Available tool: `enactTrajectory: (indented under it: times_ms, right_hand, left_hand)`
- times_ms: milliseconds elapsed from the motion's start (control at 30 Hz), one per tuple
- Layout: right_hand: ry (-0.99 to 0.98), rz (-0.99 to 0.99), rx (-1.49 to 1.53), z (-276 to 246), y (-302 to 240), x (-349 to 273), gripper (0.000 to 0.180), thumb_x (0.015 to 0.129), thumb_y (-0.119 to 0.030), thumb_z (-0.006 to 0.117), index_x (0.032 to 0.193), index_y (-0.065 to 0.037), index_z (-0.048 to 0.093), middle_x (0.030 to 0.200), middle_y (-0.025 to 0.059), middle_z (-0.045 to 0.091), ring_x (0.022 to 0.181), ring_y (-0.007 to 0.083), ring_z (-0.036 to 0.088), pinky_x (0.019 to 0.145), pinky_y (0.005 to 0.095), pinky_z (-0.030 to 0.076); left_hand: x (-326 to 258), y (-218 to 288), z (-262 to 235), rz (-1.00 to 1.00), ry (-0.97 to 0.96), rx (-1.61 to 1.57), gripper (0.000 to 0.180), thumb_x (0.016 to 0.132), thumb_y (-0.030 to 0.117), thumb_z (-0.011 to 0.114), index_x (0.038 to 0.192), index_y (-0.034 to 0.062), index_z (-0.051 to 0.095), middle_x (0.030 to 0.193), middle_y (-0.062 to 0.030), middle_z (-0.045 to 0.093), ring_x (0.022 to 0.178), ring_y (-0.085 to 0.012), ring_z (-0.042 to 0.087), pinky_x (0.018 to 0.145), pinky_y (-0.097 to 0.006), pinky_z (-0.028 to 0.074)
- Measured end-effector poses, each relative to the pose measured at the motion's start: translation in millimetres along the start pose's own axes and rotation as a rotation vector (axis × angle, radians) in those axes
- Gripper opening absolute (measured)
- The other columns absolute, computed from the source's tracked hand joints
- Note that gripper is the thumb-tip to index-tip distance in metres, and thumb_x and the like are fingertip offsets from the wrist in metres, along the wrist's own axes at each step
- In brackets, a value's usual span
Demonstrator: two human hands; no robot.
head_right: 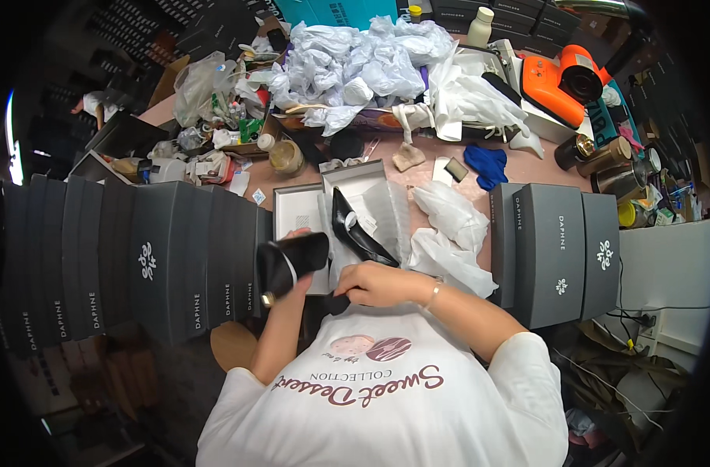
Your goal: Packaging high-heeled shoes into boxes with tissue paper and silica packets.
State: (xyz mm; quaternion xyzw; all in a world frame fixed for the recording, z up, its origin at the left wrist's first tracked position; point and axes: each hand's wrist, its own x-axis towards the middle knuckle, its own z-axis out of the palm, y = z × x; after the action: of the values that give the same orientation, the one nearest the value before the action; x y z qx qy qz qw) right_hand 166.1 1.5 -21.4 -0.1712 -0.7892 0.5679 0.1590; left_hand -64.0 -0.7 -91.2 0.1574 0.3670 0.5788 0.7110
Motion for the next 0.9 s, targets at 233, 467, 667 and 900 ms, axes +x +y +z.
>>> enactTrajectory:
  times_ms: [233, 467, 667, 900]
  right_hand:
    - [0.710, 0.123, -0.332, -18, -28, 6, 0.032, 0.078, -0.003, 0.059, 0.109, -0.004, 0.064, 0.102, 0.0115, 0.059, 0.084, 0.0278, 0.059, 0.073, 0.0344, 0.047]
    - [0.265, 0.173, -0.561, 10, 11, 17, 0.013, 0.074, -0.009, 0.060, 0.085, -0.006, 0.066, 0.088, 0.0105, 0.059, 0.088, 0.0290, 0.057, 0.074, 0.0358, 0.045]
    - [0.785, 0.085, -0.304, -3, -17, 26, 0.049, 0.074, -0.028, 0.074, 0.113, 0.000, 0.062, 0.096, 0.0168, 0.061, 0.091, 0.0347, 0.059, 0.084, 0.0382, 0.047]
    - [0.450, 0.285, 0.642, -29, -17, -5, 0.034, 0.088, -0.030, 0.067, 0.104, 0.001, 0.066, 0.096, -0.0017, 0.066, 0.086, 0.0058, 0.054, 0.079, 0.0238, 0.046]
  left_hand:
    - [-3, -25, 27, -0.151, 0.129, -0.102, 0.031, 0.093, 0.030, 0.046, 0.105, 0.0078, 0.062, 0.099, -0.0033, 0.064, 0.094, -0.0167, 0.061, 0.083, -0.030, 0.050]
    - [8, -36, 6, 0.078, 0.020, 0.685, 0.037, 0.094, 0.035, 0.048, 0.110, 0.0024, 0.057, 0.104, -0.0086, 0.061, 0.095, -0.0167, 0.060, 0.086, -0.030, 0.049]
    - [11, -25, 56, -0.016, 0.374, 0.042, 0.033, 0.096, 0.043, 0.046, 0.110, 0.0131, 0.054, 0.090, -0.0012, 0.058, 0.081, -0.0096, 0.057, 0.060, -0.022, 0.047]
    - [-40, 25, 30, -0.177, -0.452, 0.209, 0.070, 0.090, 0.031, 0.061, 0.145, 0.0034, 0.026, 0.137, -0.0121, 0.043, 0.125, -0.0216, 0.044, 0.095, -0.029, 0.041]
